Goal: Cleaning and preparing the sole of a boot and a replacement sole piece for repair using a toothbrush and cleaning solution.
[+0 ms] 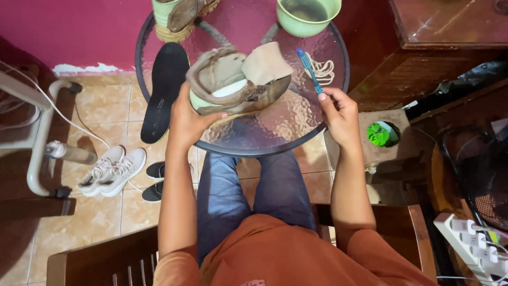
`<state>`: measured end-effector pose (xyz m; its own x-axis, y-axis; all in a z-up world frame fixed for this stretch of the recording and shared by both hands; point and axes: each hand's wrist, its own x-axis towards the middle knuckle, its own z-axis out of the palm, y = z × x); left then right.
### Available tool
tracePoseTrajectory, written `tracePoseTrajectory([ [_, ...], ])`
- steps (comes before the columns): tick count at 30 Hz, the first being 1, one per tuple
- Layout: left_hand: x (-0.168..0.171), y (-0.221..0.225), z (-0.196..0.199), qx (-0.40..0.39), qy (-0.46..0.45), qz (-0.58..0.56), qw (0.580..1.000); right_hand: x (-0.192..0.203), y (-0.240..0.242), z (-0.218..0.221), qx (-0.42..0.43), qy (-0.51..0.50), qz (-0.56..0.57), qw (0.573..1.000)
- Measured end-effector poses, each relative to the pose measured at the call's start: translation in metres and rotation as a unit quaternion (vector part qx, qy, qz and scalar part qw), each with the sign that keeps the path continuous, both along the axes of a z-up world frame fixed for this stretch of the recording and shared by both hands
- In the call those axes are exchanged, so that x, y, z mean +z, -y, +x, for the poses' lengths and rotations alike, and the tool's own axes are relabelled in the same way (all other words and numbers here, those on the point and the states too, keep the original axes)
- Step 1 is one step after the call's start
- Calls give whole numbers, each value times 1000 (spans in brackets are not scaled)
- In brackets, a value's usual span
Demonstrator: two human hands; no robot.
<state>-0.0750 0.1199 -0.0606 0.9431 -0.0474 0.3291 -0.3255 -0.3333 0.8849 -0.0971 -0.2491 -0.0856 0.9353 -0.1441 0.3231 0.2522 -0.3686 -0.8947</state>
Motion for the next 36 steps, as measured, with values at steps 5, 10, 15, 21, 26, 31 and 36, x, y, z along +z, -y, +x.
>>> tracePoseTrajectory([
  [5,-36,7,21,14,186,60,981,-5,-7,-17,16,-8,39,999],
  [10,-52,28,17,64,335,109,934,40,-21,-50,101,-31,-37,994],
  [15,-46,27,-3,36,261,191,946,74,-35,-53,95,-106,-323,936],
  [21,-47,30,-1,36,256,220,941,28,-50,-16,14,11,-557,831],
  [26,-48,32,11,99,259,262,924,31,-66,-7,111,103,-612,776],
  [31,-41,36,10,118,280,259,917,1,-58,27,-65,225,-620,748],
  [36,-48,27,24,106,260,234,931,31,-89,-2,158,86,-555,812],
])
